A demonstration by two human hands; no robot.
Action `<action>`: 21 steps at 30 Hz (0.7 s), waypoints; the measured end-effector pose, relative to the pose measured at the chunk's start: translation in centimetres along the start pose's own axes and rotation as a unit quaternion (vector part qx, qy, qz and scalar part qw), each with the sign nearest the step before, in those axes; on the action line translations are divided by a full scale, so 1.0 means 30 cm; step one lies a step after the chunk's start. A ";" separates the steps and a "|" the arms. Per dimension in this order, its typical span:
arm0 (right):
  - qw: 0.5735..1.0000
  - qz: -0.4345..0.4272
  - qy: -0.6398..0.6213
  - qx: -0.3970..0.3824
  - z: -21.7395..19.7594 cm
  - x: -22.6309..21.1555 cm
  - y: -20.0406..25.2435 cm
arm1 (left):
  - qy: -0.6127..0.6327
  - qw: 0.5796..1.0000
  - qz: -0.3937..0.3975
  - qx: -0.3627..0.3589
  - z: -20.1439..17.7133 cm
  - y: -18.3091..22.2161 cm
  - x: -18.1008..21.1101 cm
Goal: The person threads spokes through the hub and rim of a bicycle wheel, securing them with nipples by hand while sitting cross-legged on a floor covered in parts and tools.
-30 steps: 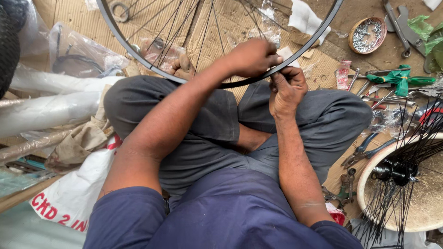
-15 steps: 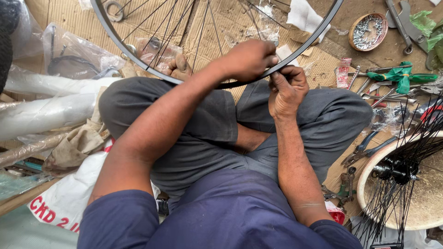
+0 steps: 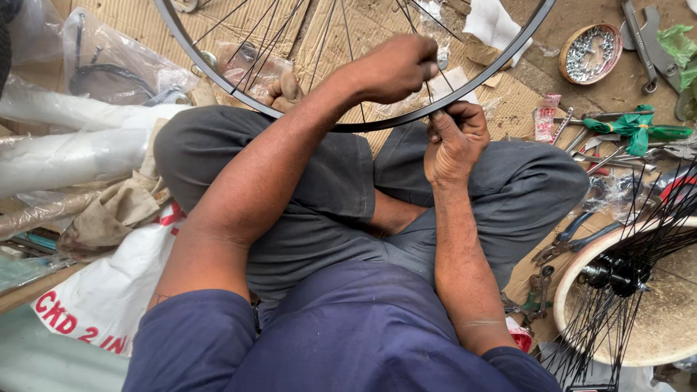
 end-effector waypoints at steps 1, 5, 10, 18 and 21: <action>1.000 -0.005 0.000 -0.001 0.003 -0.003 -0.002 | 0.009 0.999 0.047 -0.018 0.017 0.004 0.027; 1.000 -0.015 -0.004 -0.005 0.007 -0.009 -0.008 | 0.036 0.994 0.083 -0.059 0.064 0.019 0.060; 1.000 0.020 -0.023 0.003 -0.006 0.006 -0.016 | -0.129 0.990 0.054 0.018 0.051 0.033 0.086; 0.989 0.134 -0.055 0.011 -0.079 0.054 -0.025 | 0.044 0.998 0.003 -0.050 0.085 0.058 0.043; 0.984 0.115 -0.134 0.025 -0.183 0.008 -0.081 | -0.008 0.999 0.033 -0.001 0.079 0.089 0.103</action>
Point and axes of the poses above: each hand's wrist, its own y-axis away from the middle knuckle, its own z-axis out of the palm, x = y × z, the point moved 9 cm from there along -y, towards the middle knuckle
